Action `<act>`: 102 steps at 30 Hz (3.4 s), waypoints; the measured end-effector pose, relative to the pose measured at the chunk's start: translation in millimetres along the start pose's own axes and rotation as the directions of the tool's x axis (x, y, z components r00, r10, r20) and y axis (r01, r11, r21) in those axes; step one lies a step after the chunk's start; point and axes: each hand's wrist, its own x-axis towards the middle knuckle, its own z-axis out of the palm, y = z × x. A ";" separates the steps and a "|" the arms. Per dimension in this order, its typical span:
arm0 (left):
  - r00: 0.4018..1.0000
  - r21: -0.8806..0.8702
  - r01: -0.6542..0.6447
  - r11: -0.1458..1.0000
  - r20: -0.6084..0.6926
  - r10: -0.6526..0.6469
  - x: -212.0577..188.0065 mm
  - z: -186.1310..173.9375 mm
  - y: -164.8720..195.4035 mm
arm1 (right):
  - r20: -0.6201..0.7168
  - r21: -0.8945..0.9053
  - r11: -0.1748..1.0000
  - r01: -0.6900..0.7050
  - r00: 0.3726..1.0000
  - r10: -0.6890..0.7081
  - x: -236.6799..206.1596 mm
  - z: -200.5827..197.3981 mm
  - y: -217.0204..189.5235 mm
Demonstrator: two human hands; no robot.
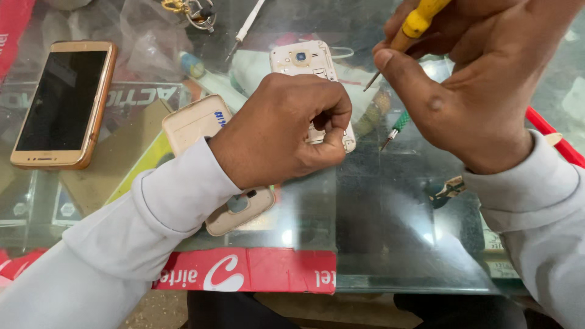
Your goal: The person uses a yellow-handled screwdriver to tighten screws on the back of a white Samsung smartphone. They then place the back cover onto the phone and press it into place, completing the assembly.
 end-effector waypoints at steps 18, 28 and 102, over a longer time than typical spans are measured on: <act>0.999 -0.053 0.018 0.998 -0.031 -0.019 -6.0 4.9 -6.6 | 0.071 0.060 0.989 -0.132 0.989 0.128 16.9 1.3 -14.2; 0.978 -0.164 0.177 0.970 -0.083 -0.192 -1.2 -0.7 -3.9 | 0.150 0.134 0.956 -0.259 0.959 0.239 24.7 2.6 -21.1; 0.974 0.039 0.146 0.988 -0.183 -0.137 -1.8 -6.0 -28.6 | 0.684 -0.262 0.936 -0.235 0.639 0.352 46.8 -3.1 -22.1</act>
